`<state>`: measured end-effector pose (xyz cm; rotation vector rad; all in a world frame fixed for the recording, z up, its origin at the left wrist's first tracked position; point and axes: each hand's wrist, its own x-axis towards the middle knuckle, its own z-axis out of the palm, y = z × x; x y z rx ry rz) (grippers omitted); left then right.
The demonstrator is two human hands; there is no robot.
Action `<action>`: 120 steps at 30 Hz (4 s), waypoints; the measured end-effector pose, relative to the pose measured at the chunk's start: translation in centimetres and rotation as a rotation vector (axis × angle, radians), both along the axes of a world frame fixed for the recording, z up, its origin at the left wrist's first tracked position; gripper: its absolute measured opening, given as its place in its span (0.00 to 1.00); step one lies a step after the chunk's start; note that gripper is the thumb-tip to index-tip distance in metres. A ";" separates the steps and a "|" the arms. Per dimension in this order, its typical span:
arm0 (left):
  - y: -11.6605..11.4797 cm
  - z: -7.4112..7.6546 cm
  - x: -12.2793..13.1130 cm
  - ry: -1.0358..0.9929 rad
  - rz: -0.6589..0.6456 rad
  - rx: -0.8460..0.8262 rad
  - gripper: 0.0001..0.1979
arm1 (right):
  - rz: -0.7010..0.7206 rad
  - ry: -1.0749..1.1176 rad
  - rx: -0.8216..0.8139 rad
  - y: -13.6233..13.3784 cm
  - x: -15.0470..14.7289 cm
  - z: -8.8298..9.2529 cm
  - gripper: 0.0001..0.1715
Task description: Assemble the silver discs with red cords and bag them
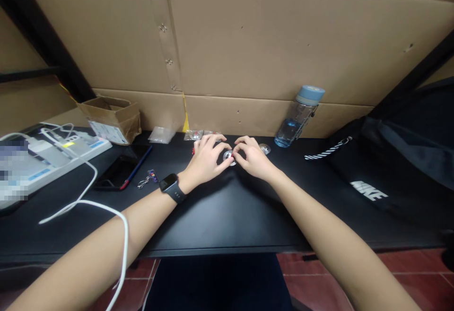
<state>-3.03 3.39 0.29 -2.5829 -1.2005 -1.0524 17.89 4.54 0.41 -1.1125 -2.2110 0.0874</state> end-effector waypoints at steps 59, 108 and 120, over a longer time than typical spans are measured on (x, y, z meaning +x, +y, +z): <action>1.2 1.2 -3.8 0.617 0.443 -0.422 0.13 | -0.353 -0.102 -0.260 5.3 11.1 -1.8 0.30; 2.5 -2.4 -0.1 -0.275 -0.193 -0.415 0.09 | 0.170 0.594 -0.545 2.7 3.2 -1.1 0.33; 2.5 -2.5 0.0 -0.482 -0.138 -0.387 0.12 | 0.398 0.781 -0.721 1.7 1.4 -1.6 0.35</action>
